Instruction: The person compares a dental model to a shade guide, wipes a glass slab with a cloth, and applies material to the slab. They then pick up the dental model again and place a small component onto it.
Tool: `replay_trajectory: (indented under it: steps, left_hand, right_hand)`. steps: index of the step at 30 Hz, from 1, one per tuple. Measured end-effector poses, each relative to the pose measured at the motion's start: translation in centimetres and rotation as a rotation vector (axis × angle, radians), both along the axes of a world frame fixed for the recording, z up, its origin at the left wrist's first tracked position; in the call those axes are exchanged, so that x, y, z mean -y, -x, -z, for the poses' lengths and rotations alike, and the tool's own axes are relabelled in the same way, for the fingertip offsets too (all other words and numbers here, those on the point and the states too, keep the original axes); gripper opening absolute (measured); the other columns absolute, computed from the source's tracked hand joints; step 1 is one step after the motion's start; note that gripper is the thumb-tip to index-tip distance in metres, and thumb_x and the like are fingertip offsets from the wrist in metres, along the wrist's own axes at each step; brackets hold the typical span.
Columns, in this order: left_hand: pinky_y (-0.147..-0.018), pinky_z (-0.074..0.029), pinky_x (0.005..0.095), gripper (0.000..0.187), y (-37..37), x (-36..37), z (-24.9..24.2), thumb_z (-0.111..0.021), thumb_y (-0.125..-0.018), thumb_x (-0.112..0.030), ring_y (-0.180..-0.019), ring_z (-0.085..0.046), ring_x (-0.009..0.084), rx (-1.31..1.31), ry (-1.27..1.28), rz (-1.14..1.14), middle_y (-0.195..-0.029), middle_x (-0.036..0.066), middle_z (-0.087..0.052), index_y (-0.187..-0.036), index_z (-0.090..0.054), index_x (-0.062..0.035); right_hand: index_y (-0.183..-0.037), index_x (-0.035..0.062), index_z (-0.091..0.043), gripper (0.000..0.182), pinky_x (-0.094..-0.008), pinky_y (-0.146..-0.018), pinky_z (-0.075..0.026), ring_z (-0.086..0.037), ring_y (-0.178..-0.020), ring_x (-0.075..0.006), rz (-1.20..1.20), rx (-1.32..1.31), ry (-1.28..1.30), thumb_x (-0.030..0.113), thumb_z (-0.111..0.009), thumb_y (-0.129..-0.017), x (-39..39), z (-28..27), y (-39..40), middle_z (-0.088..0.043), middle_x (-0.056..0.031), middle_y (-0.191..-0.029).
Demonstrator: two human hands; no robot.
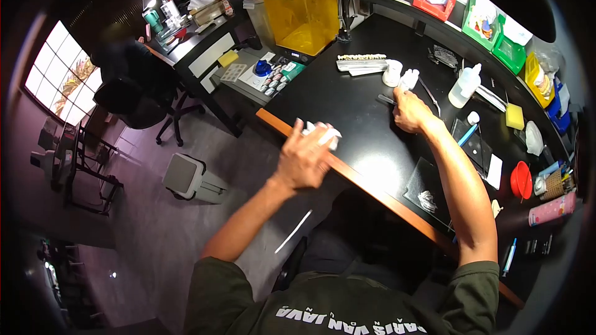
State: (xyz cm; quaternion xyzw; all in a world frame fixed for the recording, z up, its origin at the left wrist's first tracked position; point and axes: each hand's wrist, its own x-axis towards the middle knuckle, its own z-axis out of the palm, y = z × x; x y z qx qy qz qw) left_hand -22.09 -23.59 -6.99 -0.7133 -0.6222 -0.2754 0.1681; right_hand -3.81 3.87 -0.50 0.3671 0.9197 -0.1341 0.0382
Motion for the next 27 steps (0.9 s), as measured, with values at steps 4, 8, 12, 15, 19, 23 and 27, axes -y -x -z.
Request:
replay_trajectory:
  steps: [4, 8, 12, 15, 19, 23, 27]
  left_hand:
    - [-0.118, -0.041, 0.052, 0.035, 7.7, 0.5, -0.2, -0.058, -0.101, -0.019, -0.134, -0.059, 0.0374, 0.127, 0.011, -0.113, -0.138, 0.02, -0.066, -0.128, -0.07, 0.0003]
    - [-0.105, -0.053, 0.0432, 0.028, 13.0, -0.1, -0.7, -0.062, -0.098, -0.012, -0.12, -0.067, 0.0397, 0.335, 0.009, -0.252, -0.124, 0.026, -0.071, -0.117, -0.074, 0.0053]
    - [-0.101, -0.056, 0.0436, 0.023, 9.7, -1.8, -3.6, -0.061, -0.096, -0.005, -0.111, -0.07, 0.041, 0.366, 0.092, -0.425, -0.122, 0.025, -0.072, -0.114, -0.074, 0.0029]
    - [-0.103, -0.055, 0.0454, 0.024, 0.9, -4.6, -2.5, -0.063, -0.092, -0.003, -0.111, -0.07, 0.0369, 0.161, -0.05, 0.023, -0.115, 0.019, -0.073, -0.114, -0.073, -0.0016]
    - [-0.123, -0.036, 0.0486, 0.044, -8.8, -7.5, 0.1, -0.059, -0.104, -0.025, -0.142, -0.049, 0.0407, 0.234, 0.22, 0.276, -0.148, 0.026, -0.056, -0.137, -0.06, 0.0034]
    - [-0.129, -0.019, 0.0536, 0.074, -7.4, -8.6, -1.1, -0.037, -0.108, -0.055, -0.155, -0.028, 0.0422, 0.141, 0.386, 0.169, -0.165, 0.029, -0.032, -0.152, -0.045, 0.0038]
    - [-0.128, -0.014, 0.0611, 0.076, -1.8, -8.5, -3.2, -0.037, -0.108, -0.055, -0.158, -0.023, 0.0395, 0.035, 0.523, -0.131, -0.166, 0.026, -0.029, -0.156, -0.037, 0.0036]
  right_hand:
    - [-0.131, -0.0001, -0.048, 0.043, -0.0552, -0.104, -0.05, -0.06, -0.124, -0.0483, 0.009, 0.006, 0.004, 0.016, -0.06, -0.094, 0.0, -0.1, 0.0, -0.058, -0.0318, -0.132]
    - [-0.134, -0.0011, -0.046, 0.046, -0.0551, -0.105, -0.049, -0.06, -0.124, -0.0492, -0.012, -0.035, -0.017, 0.016, -0.059, -0.094, -0.8, 1.0, 0.0, -0.058, -0.0327, -0.133]
    - [-0.119, -0.0054, -0.047, 0.033, -0.0558, -0.099, -0.048, -0.061, -0.116, -0.0504, -0.061, -0.18, -0.063, 0.008, -0.056, -0.09, -2.9, 3.8, 0.1, -0.063, -0.0346, -0.117]
    - [-0.137, -0.0069, -0.039, 0.05, -0.054, -0.101, -0.05, -0.064, -0.115, -0.0493, -0.054, -0.15, 0.038, 0.011, -0.056, -0.093, -2.8, 2.0, 0.1, -0.066, -0.0356, -0.115]
    - [-0.141, -0.0087, -0.039, 0.054, -0.0538, -0.101, -0.05, -0.066, -0.113, -0.0487, -0.061, -0.138, 0.07, 0.013, -0.056, -0.096, -2.9, 1.7, 0.3, -0.068, -0.0358, -0.111]
    - [-0.139, -0.0091, -0.042, 0.051, -0.0537, -0.103, -0.049, -0.064, -0.116, -0.0487, -0.052, -0.172, 0.071, 0.015, -0.055, -0.096, -2.9, 1.9, 0.0, -0.067, -0.0367, -0.115]
    - [-0.138, -0.0083, -0.043, 0.05, -0.053, -0.105, -0.048, -0.063, -0.119, -0.0478, -0.056, -0.139, 0.057, 0.016, -0.054, -0.096, -2.9, 1.8, 0.1, -0.066, -0.0357, -0.118]
